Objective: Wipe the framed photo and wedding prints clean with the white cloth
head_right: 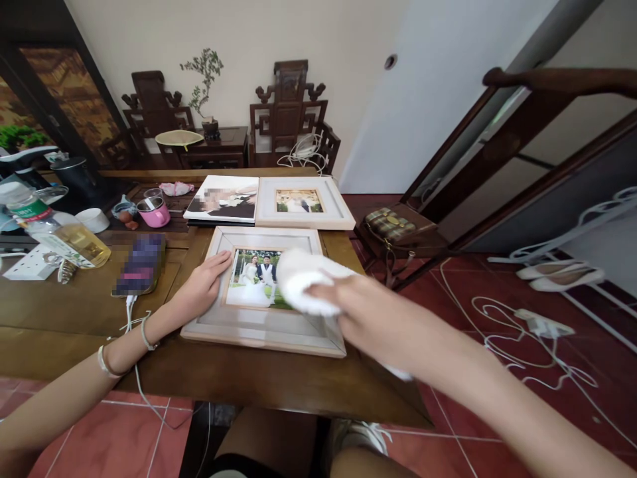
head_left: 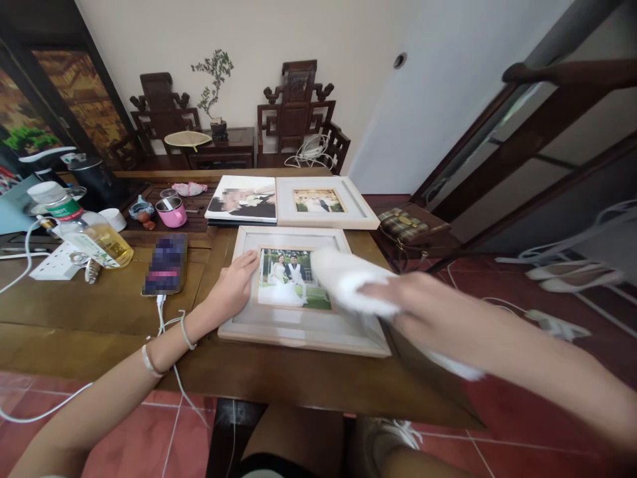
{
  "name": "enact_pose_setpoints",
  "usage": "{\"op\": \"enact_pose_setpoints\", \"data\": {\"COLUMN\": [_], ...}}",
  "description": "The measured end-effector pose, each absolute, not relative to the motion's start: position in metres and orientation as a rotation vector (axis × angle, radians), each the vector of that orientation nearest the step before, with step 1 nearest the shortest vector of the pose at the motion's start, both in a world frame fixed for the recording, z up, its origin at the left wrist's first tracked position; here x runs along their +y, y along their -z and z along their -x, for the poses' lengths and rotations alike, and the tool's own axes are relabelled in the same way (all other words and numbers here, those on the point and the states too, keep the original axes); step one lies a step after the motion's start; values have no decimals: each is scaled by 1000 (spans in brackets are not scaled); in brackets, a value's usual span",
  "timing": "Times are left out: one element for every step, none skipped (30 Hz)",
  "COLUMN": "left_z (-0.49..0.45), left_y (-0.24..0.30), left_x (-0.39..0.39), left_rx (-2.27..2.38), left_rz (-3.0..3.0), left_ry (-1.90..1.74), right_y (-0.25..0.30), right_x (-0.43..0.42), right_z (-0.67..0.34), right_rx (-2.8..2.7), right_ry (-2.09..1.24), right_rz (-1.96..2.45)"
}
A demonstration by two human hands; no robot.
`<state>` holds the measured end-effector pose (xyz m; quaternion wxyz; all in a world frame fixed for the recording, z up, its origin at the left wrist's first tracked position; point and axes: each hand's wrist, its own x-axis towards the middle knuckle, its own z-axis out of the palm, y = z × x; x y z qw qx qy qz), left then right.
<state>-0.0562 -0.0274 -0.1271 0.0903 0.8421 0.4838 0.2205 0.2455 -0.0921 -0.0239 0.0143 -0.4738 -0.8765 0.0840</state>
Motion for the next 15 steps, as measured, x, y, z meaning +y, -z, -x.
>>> {"op": "enact_pose_setpoints", "data": {"left_z": [56, 57, 57, 57, 57, 57, 57, 57, 57, 57, 57, 57, 57, 56, 56], "left_y": [127, 127, 127, 127, 127, 127, 127, 127, 127, 127, 127, 127, 128, 128, 128], "left_x": [-27, -27, -27, -27, -27, -27, -28, -28, -28, -28, -28, -27, -27, -27, -27], "left_rx": [1437, 1438, 1440, 1444, 1449, 1453, 1457, 1459, 1459, 1459, 1457, 1455, 1452, 1449, 1447], "left_rz": [-2505, -2505, -2503, -2498, -2489, -2479, -2469, -2459, -2451, -2445, -2441, -2440, -2440, -2443, -2446], "left_ry": [-655, -657, -662, -669, -678, -685, -692, -697, -700, -704, -709, -715, -722, -728, -733], "right_y": [25, 26, 29, 33, 37, 43, 49, 54, 60, 63, 65, 66, 64, 61, 57], "right_x": [-79, -64, -49, -35, -22, -11, -3, 1, 0, -4, -12, -23, -36, -51, -66], "right_z": [-245, -242, -237, -231, -225, -218, -211, -205, -199, -195, -191, -189, -187, -187, -188], "right_rx": [-2685, -2672, -2639, -2641, -2664, -2695, -2742, -2790, -2837, -2881, -2922, -2956, -2982, -3010, -3034], "right_ry": [-151, -33, 111, 222, 301, 344, 360, 359, 346, 323, 287, 236, 167, 77, -24], "right_rz": [1514, 1543, 1559, 1528, 1486, 1447, 1413, 1394, 1386, 1379, 1367, 1356, 1343, 1325, 1311]}}
